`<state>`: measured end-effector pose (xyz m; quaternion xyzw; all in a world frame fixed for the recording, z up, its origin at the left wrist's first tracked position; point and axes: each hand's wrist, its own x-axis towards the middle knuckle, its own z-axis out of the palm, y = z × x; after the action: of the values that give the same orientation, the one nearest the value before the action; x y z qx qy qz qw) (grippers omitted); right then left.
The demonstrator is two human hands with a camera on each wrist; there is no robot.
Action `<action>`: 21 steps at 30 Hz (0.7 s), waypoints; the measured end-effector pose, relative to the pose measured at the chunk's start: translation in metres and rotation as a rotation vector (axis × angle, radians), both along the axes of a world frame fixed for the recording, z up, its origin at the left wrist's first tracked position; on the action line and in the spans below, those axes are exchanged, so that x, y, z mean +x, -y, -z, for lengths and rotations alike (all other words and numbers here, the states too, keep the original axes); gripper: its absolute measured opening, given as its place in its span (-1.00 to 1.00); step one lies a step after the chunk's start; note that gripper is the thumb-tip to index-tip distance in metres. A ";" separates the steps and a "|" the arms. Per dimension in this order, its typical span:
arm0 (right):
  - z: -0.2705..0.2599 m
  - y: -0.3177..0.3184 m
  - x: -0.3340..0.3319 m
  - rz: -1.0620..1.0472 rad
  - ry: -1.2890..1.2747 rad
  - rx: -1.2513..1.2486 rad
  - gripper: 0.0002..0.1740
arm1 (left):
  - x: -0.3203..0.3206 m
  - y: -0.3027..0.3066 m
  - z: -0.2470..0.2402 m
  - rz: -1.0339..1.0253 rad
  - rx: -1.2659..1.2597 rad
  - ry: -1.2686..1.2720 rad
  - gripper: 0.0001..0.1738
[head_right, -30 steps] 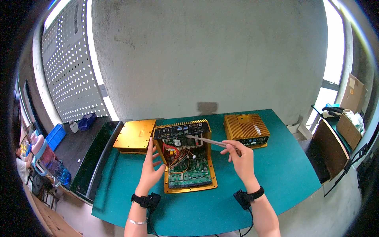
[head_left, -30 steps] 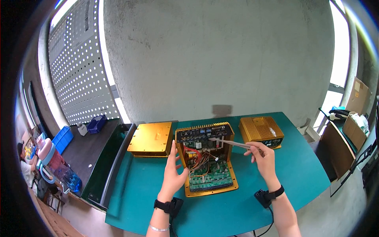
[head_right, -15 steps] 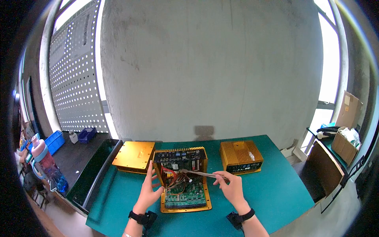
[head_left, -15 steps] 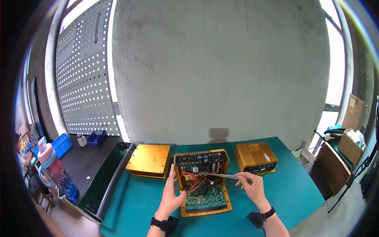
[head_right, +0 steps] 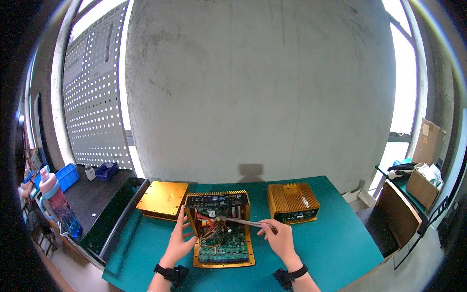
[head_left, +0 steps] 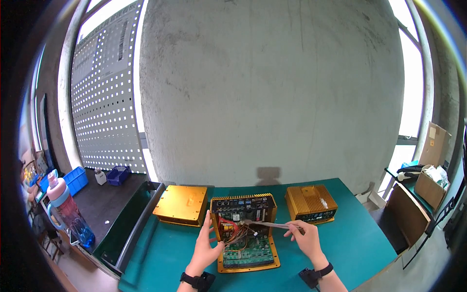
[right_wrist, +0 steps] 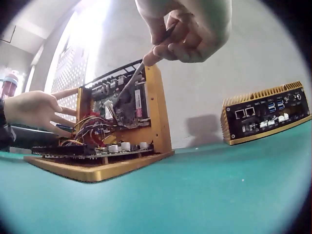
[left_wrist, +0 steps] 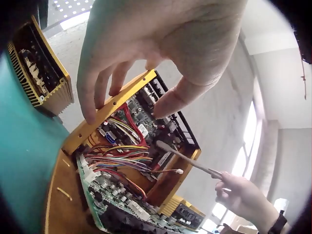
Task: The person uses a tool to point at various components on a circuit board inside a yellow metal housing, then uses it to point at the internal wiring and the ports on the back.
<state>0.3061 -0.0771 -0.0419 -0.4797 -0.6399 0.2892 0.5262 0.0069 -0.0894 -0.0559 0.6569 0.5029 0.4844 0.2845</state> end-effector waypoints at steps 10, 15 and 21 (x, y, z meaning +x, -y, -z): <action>0.008 0.000 -0.007 0.028 0.081 -0.010 -0.78 | -0.004 -0.001 0.001 0.041 -0.058 0.097 0.12; -0.006 0.004 -0.006 0.014 -0.070 -0.034 -0.77 | -0.003 0.001 -0.003 0.043 -0.079 0.127 0.12; -0.006 0.003 -0.007 0.069 -0.026 -0.052 -0.80 | -0.004 0.003 -0.005 0.052 -0.109 0.160 0.14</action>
<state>0.2991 -0.0801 -0.0355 -0.5109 -0.6084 0.2936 0.5317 0.0033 -0.0922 -0.0514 0.6126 0.4868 0.4998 0.3715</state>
